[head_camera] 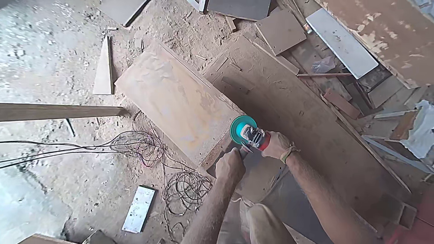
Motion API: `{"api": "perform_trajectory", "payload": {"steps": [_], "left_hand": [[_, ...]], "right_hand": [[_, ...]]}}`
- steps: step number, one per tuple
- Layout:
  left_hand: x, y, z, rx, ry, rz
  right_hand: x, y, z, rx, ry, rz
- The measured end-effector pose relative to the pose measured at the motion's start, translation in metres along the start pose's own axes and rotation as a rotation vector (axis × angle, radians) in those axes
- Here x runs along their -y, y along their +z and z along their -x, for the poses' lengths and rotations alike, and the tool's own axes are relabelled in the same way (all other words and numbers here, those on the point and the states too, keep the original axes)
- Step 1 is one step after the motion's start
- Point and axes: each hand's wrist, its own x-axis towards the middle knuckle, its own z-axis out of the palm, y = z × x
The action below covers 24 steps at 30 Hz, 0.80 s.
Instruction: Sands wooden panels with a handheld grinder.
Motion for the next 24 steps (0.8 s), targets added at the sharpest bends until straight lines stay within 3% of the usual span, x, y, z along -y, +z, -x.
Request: {"api": "perform_trajectory", "payload": {"steps": [5, 11, 19, 24], "left_hand": [[0.014, 0.024, 0.008, 0.044, -0.025, 0.019], [-0.007, 0.006, -0.006, 0.021, 0.036, 0.008], [0.042, 0.053, 0.006, 0.060, -0.071, 0.043], [0.021, 0.027, -0.012, 0.014, -0.005, 0.078]], "right_hand": [[0.004, 0.016, 0.012, 0.072, -0.023, 0.034], [-0.010, 0.004, 0.003, -0.034, 0.051, -0.038], [0.014, 0.047, 0.015, 0.085, -0.070, 0.039], [0.016, 0.009, 0.007, 0.016, 0.024, 0.122]]}}
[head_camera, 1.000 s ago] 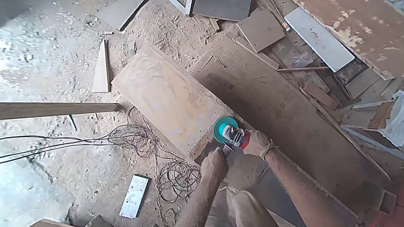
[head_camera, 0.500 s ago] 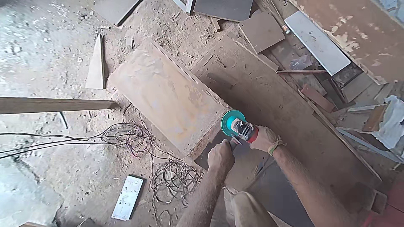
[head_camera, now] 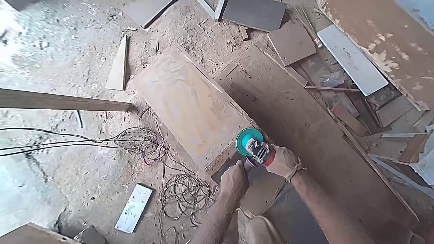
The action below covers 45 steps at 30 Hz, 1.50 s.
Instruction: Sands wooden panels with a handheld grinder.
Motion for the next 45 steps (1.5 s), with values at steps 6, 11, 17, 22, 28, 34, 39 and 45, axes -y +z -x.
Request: {"api": "perform_trajectory", "payload": {"steps": [6, 11, 17, 22, 28, 34, 39, 45], "left_hand": [[0.006, -0.047, -0.009, -0.052, 0.062, 0.080], [0.037, -0.091, -0.046, -0.064, 0.178, 0.227], [0.029, -0.158, -0.066, -0.037, 0.136, 0.336], [0.014, -0.114, -0.054, -0.026, 0.179, 0.295], [-0.019, -0.063, -0.017, -0.003, 0.130, 0.142], [-0.025, -0.038, -0.010, 0.013, 0.072, 0.056], [-0.022, -0.016, -0.006, 0.019, 0.047, 0.006], [-0.023, -0.017, -0.007, 0.006, 0.044, -0.067]], "right_hand": [[0.039, -0.058, 0.002, -0.001, 0.010, 0.109], [0.092, -0.106, -0.005, -0.031, -0.049, 0.141], [0.129, -0.159, -0.042, -0.009, -0.080, 0.209], [0.096, -0.137, -0.022, -0.027, -0.045, 0.185], [0.037, -0.097, -0.002, 0.002, 0.062, 0.169], [0.008, -0.057, 0.001, 0.003, 0.067, 0.079], [-0.010, -0.020, -0.001, -0.014, 0.065, 0.021], [-0.019, 0.004, -0.006, -0.073, 0.065, -0.064]]}}
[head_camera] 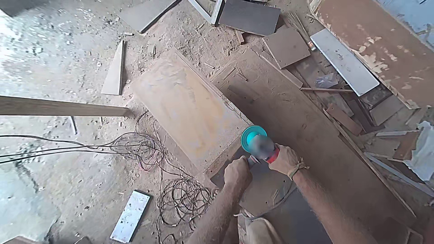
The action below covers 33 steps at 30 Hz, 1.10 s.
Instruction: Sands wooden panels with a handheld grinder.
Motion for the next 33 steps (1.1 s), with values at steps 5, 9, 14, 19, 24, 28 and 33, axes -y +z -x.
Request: {"api": "perform_trajectory", "payload": {"steps": [5, 9, 14, 19, 24, 28, 33], "left_hand": [[0.020, 0.001, 0.004, -0.007, -0.006, -0.003], [0.054, 0.012, 0.009, -0.020, -0.072, 0.032], [0.082, 0.024, 0.011, -0.052, -0.110, 0.107], [0.076, 0.004, 0.000, -0.071, -0.042, 0.274], [0.045, -0.047, -0.014, -0.020, 0.112, 0.358], [0.063, -0.096, -0.037, -0.133, 0.063, 0.348], [0.063, -0.093, -0.027, -0.460, -0.062, 0.180]], "right_hand": [[0.018, 0.006, 0.010, 0.013, -0.002, 0.006], [0.050, 0.013, 0.020, 0.061, -0.064, 0.042], [0.077, 0.016, 0.020, 0.073, -0.149, 0.135], [0.106, -0.044, 0.023, 0.115, -0.164, 0.283], [0.114, -0.095, -0.001, 0.094, -0.046, 0.341], [0.154, -0.123, -0.021, 0.027, -0.080, 0.297], [0.160, -0.136, -0.037, 0.022, -0.074, 0.252]]}}
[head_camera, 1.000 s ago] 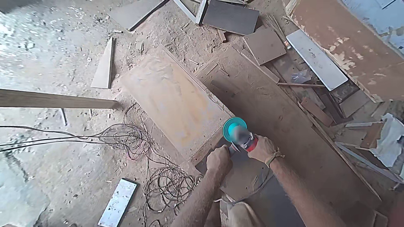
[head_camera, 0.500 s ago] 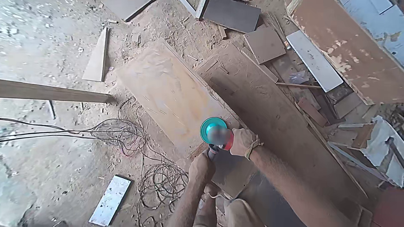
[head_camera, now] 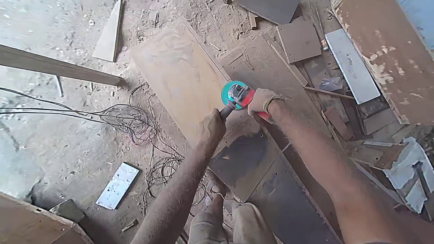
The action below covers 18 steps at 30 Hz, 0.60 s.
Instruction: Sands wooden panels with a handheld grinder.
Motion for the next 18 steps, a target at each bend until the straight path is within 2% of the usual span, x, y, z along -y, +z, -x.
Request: {"api": "perform_trajectory", "payload": {"steps": [6, 12, 18], "left_hand": [[-0.021, 0.042, 0.063, 0.268, -0.018, -0.015], [-0.019, 0.066, 0.080, 0.301, 0.007, -0.052], [0.028, 0.083, 0.096, 0.295, -0.047, -0.083]], "right_hand": [[-0.049, 0.052, 0.040, 0.062, 0.071, 0.051], [-0.073, 0.100, 0.048, 0.027, 0.100, -0.029], [-0.049, 0.154, 0.058, -0.001, 0.033, -0.082]]}}
